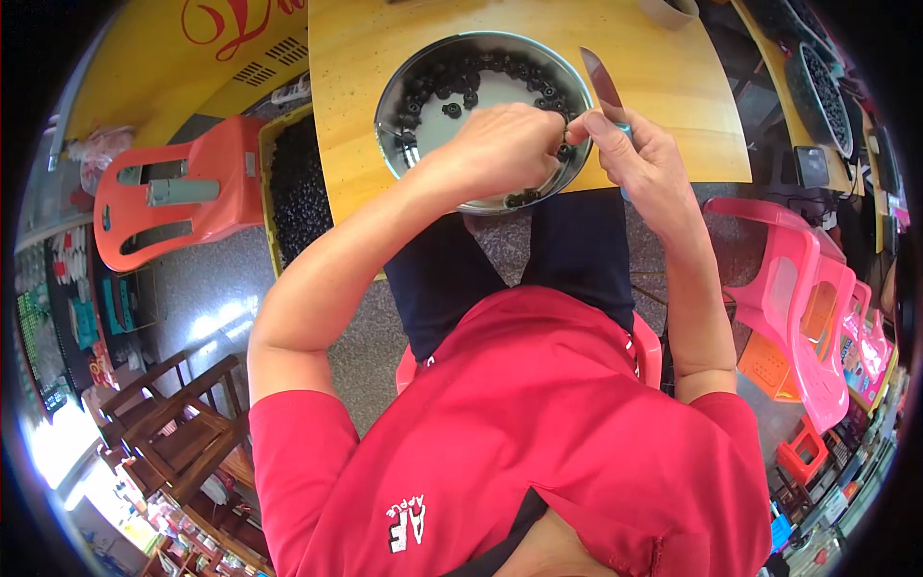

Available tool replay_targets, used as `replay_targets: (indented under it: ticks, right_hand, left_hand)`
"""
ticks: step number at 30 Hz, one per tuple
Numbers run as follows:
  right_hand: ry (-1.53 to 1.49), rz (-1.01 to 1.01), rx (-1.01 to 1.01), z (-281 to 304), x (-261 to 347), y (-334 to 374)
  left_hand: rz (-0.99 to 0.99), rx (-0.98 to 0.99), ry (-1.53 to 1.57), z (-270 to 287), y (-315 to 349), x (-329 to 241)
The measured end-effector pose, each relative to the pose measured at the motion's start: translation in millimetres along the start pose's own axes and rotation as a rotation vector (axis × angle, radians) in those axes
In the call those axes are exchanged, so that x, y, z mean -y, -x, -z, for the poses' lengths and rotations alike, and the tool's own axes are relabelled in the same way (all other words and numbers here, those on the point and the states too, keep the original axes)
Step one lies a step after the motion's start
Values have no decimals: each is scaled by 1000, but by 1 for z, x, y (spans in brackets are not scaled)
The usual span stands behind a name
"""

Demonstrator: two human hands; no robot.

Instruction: Peeling small dark fruits with a knife and placing them into a metal bowl.

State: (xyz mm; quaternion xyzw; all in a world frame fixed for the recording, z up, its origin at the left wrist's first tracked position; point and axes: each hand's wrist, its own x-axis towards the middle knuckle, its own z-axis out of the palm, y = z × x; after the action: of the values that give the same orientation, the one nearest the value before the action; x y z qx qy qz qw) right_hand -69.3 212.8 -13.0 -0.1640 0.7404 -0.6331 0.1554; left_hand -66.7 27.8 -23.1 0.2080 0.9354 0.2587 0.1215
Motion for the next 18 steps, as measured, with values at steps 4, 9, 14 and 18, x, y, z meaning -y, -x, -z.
replay_targets:
  ticks: [4, 9, 14, 18]
  right_hand:
    - [-53, -28, -32, -1, 5, 3]
    - [-229, -50, 30, -14, 14, 8]
    - [-477, -98, 34, -29, 22, 12]
    - [-659, -106, 81, -34, 20, 14]
  left_hand:
    - [40, -107, 273, 20, 16, 15]
    - [61, -404, 671, 30, 47, -6]
    - [24, -498, 766, 24, 64, -22]
    - [21, -649, 799, 10, 68, -28]
